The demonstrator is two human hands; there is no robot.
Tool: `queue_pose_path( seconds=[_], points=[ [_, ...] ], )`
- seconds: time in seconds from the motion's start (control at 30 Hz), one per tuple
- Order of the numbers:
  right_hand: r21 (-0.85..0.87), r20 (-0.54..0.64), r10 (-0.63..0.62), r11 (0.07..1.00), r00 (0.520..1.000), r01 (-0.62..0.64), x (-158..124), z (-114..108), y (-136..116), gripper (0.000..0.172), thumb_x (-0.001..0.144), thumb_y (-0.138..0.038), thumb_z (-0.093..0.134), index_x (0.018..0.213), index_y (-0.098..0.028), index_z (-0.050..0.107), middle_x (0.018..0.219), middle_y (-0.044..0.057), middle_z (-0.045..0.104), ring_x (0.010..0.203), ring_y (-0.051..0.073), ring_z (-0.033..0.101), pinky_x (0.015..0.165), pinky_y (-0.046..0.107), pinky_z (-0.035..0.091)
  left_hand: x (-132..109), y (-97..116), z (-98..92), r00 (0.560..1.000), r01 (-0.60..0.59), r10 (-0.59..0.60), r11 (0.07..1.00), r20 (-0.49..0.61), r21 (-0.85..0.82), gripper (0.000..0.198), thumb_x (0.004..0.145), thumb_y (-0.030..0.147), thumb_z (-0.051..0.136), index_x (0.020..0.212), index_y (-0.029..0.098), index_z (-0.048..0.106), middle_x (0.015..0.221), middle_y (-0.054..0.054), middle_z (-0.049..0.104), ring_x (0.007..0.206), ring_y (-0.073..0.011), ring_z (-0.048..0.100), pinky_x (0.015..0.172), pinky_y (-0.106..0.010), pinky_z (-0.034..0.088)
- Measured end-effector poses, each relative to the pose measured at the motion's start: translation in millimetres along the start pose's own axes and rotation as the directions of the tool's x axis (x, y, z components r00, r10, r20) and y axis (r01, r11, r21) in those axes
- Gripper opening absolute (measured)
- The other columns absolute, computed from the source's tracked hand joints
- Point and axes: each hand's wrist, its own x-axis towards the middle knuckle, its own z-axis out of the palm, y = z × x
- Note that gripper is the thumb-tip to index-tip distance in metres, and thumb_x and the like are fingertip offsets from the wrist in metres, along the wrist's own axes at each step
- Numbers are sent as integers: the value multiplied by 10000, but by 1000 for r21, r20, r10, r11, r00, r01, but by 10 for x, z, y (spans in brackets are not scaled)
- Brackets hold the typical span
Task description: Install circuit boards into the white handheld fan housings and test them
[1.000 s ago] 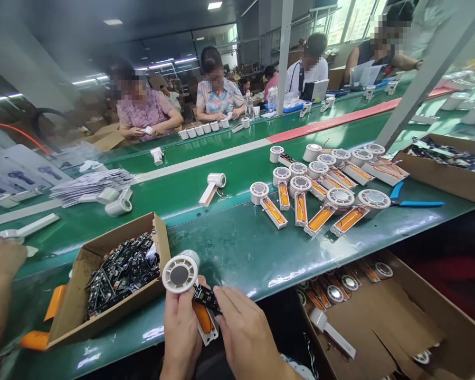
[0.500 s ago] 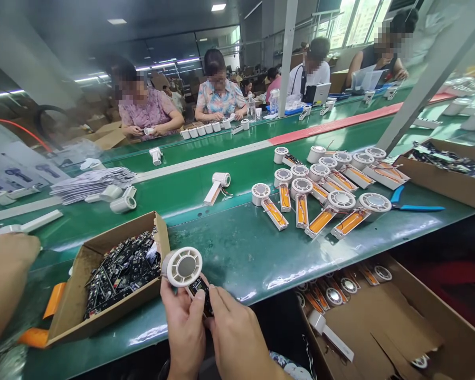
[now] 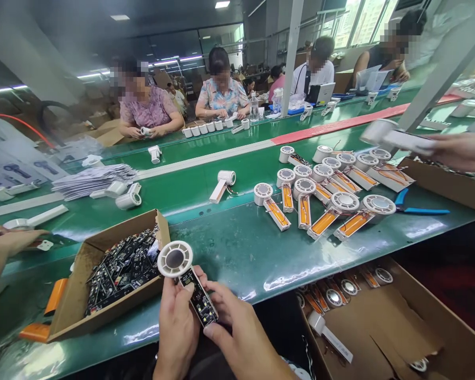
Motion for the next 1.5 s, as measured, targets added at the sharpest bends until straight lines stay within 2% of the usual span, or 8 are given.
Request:
queue_pose_path(
  seconds=[0.17, 0.53, 0.73, 0.87, 1.0, 1.23, 1.37, 1.5],
  points=[
    [345, -32, 159, 928, 987, -138, 26, 14, 9, 502, 699, -147, 718, 1146, -241, 508, 976, 13, 657, 902, 168, 660, 813, 289, 504, -13, 6, 49, 998, 64, -62, 995, 23, -72, 348, 775, 272, 648, 1104, 229, 541, 827, -3, 659, 681, -149, 628, 678, -282, 531],
    [303, -58, 173, 942, 983, -148, 126, 3, 8, 631, 636, -139, 713, 1205, -242, 462, 925, -4, 627, 820, 164, 655, 749, 299, 510, 49, 17, 79, 991, 137, -136, 984, 19, -115, 334, 806, 275, 626, 1123, 213, 543, 943, -45, 696, 818, -197, 700, 759, -342, 562],
    [245, -45, 119, 964, 992, -104, 187, -52, -65, 653, 746, -184, 660, 1346, -230, 406, 922, 11, 652, 864, 166, 662, 817, 330, 516, 115, 27, 81, 998, 21, -16, 997, 65, -68, 499, 846, 342, 621, 1307, 224, 469, 1136, -106, 698, 1027, -246, 683, 925, -403, 518],
    [156, -50, 134, 980, 990, -124, 701, -153, -313, 646, 779, -98, 639, 1370, -196, 397, 807, -25, 647, 638, 115, 627, 637, 261, 534, 202, 51, -42, 976, -76, 48, 989, 210, 128, 646, 869, 484, 583, 1433, 229, 399, 1383, -144, 572, 1293, -278, 514, 1065, -422, 410],
    [-112, -191, 234, 960, 953, -258, 1722, -196, -629, 335, 919, -107, 557, 1251, -139, 529, 819, 9, 664, 656, 121, 641, 673, 291, 561, 135, 92, -222, 930, -155, 16, 923, 368, 352, 575, 873, 479, 560, 1385, 221, 519, 1421, -143, 539, 1304, -302, 497, 1058, -447, 409],
    [-391, -301, 211, 862, 930, -323, 2860, -112, -621, 323, 945, -322, 593, 1226, -166, 563, 1218, 88, 599, 1011, 225, 631, 840, 427, 551, 151, 888, -231, 796, -572, 254, 613, 550, 545, 359, 858, 308, 572, 1195, 272, 690, 1204, -93, 697, 1109, -284, 640, 975, -393, 483],
    [-604, -333, 128, 732, 934, -315, 2821, -236, -541, 318, 945, -321, 592, 1220, -164, 566, 1207, 87, 604, 1001, 222, 635, 835, 423, 552, 967, 1463, -29, 819, -544, 246, 48, 518, 838, 368, 933, 285, 475, 1270, 220, 607, 1294, -95, 638, 1176, -258, 593, 1000, -385, 456],
    [-777, -386, -32, 550, 922, -307, 2526, -413, -505, 334, 941, -311, 598, 1243, -175, 557, 1265, 93, 576, 1075, 245, 608, 891, 459, 526, 1941, 1725, 32, 884, -420, 182, -91, 430, 903, 320, 922, 309, 576, 1209, 170, 593, 1248, -107, 619, 1088, -249, 616, 927, -473, 496]
  ],
)
